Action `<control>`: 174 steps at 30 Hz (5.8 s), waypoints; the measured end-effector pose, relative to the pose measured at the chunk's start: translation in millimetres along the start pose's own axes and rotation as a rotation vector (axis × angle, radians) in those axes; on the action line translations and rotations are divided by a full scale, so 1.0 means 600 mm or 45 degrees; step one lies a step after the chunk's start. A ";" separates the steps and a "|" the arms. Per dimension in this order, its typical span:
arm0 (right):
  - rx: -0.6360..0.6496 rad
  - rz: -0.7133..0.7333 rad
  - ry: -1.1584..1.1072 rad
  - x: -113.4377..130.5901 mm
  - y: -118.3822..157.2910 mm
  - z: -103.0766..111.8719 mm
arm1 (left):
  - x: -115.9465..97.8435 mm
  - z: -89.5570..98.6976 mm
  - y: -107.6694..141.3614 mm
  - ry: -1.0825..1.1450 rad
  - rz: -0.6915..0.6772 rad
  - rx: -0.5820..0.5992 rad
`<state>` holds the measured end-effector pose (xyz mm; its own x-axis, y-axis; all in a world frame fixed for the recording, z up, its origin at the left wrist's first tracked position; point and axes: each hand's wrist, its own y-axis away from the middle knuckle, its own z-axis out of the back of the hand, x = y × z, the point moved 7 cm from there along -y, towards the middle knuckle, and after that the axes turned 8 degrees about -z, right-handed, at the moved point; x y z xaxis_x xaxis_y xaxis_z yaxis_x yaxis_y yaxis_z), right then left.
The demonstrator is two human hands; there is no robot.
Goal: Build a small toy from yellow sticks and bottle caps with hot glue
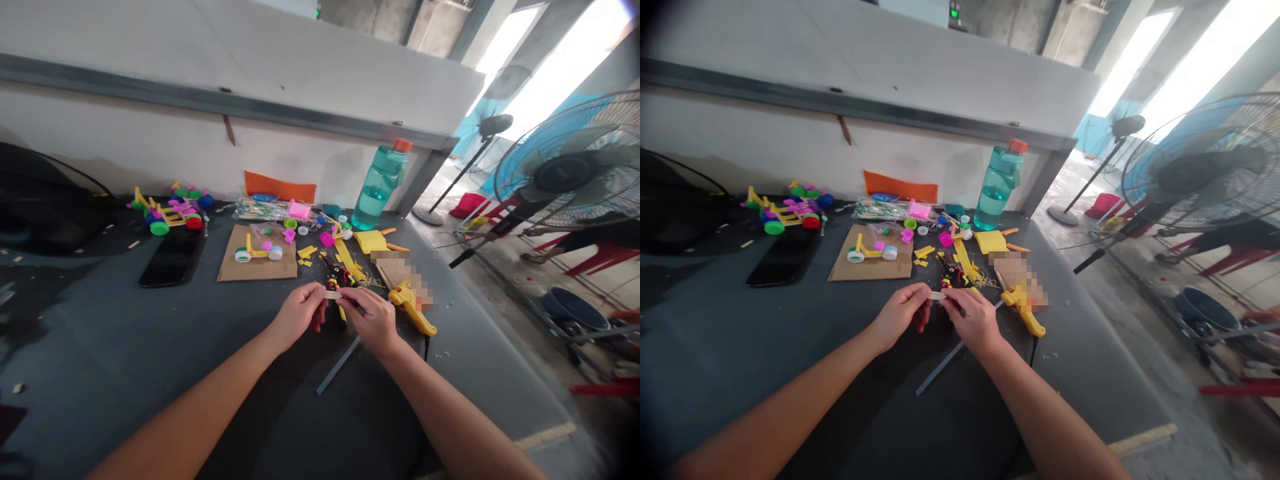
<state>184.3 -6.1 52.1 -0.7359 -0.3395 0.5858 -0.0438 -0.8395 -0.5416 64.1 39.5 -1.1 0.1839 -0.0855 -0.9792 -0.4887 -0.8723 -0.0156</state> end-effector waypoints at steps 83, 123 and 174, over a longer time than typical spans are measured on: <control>-0.139 -0.044 -0.108 0.014 0.008 0.011 | 0.005 -0.018 0.005 0.599 0.075 0.099; -0.019 -0.055 -0.012 0.005 0.006 0.002 | 0.000 0.007 -0.003 0.151 -0.003 0.041; 0.186 -0.855 -0.769 -0.052 0.020 -0.043 | -0.050 0.017 0.011 -0.542 -0.426 -0.066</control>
<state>189.5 5.2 11.8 -0.1062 0.1103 0.9882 -0.2186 -0.9721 0.0850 46.6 41.0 26.1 -0.0446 0.3941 -0.9180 -0.4182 -0.8419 -0.3411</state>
